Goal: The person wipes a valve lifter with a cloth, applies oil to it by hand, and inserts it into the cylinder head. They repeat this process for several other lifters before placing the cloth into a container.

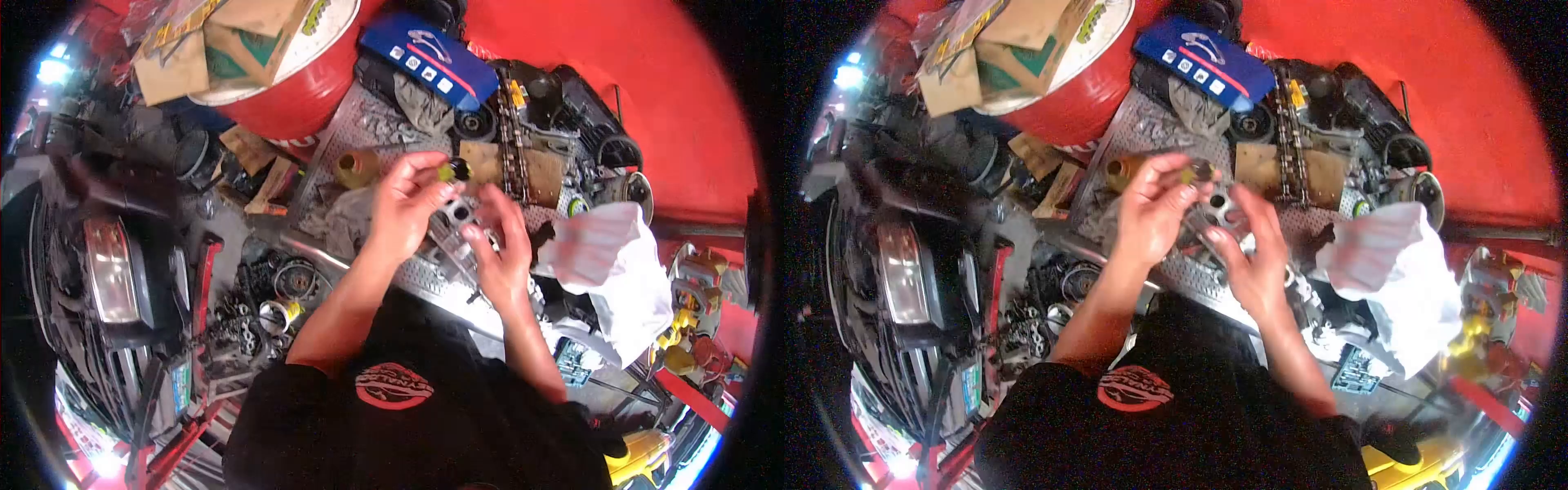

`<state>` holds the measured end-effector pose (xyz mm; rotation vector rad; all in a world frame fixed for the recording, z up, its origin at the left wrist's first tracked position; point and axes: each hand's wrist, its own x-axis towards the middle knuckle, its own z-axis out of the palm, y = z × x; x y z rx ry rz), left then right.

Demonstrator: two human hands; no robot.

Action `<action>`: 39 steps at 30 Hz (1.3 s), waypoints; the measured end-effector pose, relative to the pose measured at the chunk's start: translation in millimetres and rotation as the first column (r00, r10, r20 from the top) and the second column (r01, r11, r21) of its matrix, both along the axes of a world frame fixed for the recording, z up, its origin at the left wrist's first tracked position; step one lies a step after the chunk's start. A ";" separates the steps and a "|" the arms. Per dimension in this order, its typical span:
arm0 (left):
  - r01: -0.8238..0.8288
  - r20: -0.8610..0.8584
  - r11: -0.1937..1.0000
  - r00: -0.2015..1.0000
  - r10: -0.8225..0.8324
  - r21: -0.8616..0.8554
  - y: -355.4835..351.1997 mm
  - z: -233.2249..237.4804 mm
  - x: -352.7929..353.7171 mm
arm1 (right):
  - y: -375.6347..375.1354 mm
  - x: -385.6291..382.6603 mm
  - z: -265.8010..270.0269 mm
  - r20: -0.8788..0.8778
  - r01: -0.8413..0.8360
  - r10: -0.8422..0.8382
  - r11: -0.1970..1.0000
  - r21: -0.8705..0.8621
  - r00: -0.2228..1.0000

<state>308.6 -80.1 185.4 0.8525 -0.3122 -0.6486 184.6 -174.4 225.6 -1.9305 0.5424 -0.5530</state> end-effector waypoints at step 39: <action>-0.727 0.936 0.685 -0.205 -0.286 0.050 159.5 139.1 -293.8 | 37.5 -193.3 64.3 0.238 -0.906 0.896 0.299 0.300 0.375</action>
